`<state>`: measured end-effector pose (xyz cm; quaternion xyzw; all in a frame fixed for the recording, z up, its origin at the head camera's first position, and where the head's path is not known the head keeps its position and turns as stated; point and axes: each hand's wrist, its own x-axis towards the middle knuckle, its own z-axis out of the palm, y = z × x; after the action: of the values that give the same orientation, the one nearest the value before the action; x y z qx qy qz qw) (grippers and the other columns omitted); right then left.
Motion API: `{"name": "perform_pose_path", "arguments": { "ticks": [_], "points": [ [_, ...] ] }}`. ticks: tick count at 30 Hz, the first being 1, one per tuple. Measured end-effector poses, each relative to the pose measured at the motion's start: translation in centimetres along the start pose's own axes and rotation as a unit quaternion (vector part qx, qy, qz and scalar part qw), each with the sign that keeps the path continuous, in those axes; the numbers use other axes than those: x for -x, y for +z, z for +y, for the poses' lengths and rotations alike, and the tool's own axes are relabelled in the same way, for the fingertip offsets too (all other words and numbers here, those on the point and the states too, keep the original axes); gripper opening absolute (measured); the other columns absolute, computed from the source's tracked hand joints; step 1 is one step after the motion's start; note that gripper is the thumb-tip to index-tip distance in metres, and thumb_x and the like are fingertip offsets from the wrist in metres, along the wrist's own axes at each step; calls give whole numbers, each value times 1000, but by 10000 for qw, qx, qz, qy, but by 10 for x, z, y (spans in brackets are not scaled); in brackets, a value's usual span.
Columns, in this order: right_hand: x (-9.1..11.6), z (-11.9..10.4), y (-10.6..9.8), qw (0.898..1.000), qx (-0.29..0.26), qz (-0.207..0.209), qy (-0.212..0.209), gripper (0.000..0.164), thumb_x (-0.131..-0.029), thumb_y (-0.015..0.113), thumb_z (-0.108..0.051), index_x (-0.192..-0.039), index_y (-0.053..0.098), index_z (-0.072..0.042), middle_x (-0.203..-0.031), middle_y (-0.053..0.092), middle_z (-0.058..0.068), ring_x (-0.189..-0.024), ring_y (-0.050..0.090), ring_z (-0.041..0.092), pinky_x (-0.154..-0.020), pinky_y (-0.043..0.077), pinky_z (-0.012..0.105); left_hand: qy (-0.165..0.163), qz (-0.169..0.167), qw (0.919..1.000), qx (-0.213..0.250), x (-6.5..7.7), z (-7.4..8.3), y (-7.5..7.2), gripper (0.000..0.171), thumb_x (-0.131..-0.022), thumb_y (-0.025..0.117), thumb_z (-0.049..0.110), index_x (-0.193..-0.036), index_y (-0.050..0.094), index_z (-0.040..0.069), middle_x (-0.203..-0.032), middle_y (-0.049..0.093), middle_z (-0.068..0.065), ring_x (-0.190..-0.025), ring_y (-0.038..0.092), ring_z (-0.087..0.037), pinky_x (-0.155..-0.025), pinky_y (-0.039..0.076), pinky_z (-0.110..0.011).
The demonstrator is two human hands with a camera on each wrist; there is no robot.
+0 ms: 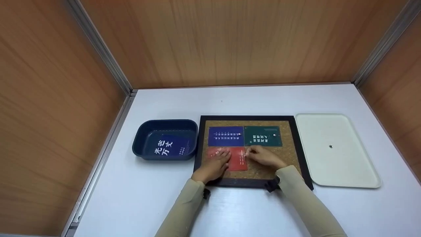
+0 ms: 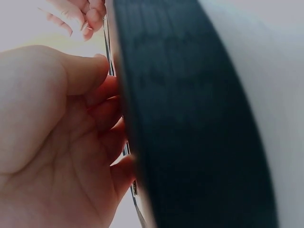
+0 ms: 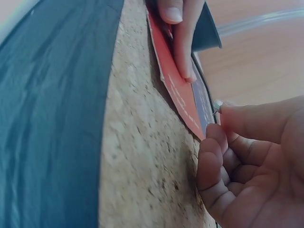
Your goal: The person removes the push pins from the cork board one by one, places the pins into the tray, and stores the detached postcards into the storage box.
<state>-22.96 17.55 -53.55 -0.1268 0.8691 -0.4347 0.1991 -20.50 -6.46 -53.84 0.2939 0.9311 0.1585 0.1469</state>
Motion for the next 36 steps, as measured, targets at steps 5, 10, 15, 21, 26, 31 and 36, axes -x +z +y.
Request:
{"name": "perform_pose_path", "arguments": {
  "ticks": [5, 10, 15, 21, 26, 31, 36],
  "points": [
    [3, 1, -7, 10000, 44, 77, -8, 15, -96, 52, -14, -95, 63, -4, -94, 62, 7, -81, 50, 15, -72, 43, 26, 60, 28, 10000, 75, 0, -1, 1, 48, -104, 38, 21, -149, 34, 7, -157, 29, -9, -146, 25, -26, -121, 23, -41],
    [7, 0, -13, 9999, -127, 90, 44, 15, -97, 50, -11, -95, 62, -3, -91, 60, 7, -78, 49, 15, -68, 42, 27, 70, 4, 9997, 226, 1, 0, 0, 48, -104, 38, 20, -149, 33, 6, -157, 28, -9, -147, 24, -27, -121, 22, -41],
    [13, 1, -16, 9998, -124, 160, 52, 14, -97, 50, -11, -96, 62, -3, -90, 60, 8, -78, 51, 16, -69, 44, 27, 81, -16, 9997, 228, 1, 0, -1, 48, -104, 38, 20, -149, 33, 5, -158, 28, -9, -147, 23, -27, -121, 21, -42],
    [19, 1, -24, 9994, -165, 233, 207, 18, -100, 50, -16, -100, 62, -3, -91, 59, 7, -79, 49, 16, -69, 43, 27, 9, -53, 9999, 140, 1, 0, -1, 48, -104, 38, 21, -150, 33, 8, -158, 27, -8, -147, 23, -26, -121, 22, -41],
    [25, 2, -37, 9996, -12, 243, 112, 20, -101, 47, -17, -102, 61, -2, -92, 57, 8, -78, 46, 17, -66, 40, 28, 5, -33, 9999, 95, 0, 1, -2, 48, -104, 37, 21, -150, 33, 7, -158, 27, -8, -147, 24, -26, -121, 23, -41],
    [32, 8, -50, 9996, -157, 244, -15, 22, -102, 45, -15, -104, 59, 2, -101, 59, 15, -86, 49, 19, -74, 43, 29, -45, -56, 10000, 64, 0, 1, -1, 48, -104, 37, 22, -150, 32, 9, -158, 26, -7, -147, 23, -25, -121, 22, -40],
    [41, 11, -60, 9988, -245, 361, 212, 27, -102, 48, -24, -109, 58, 1, -107, 59, 16, -92, 51, 22, -79, 43, 30, -58, -43, 9998, 164, 0, 0, 0, 48, -104, 37, 22, -150, 32, 9, -158, 26, -6, -147, 23, -24, -121, 23, -40]
  ]
}}
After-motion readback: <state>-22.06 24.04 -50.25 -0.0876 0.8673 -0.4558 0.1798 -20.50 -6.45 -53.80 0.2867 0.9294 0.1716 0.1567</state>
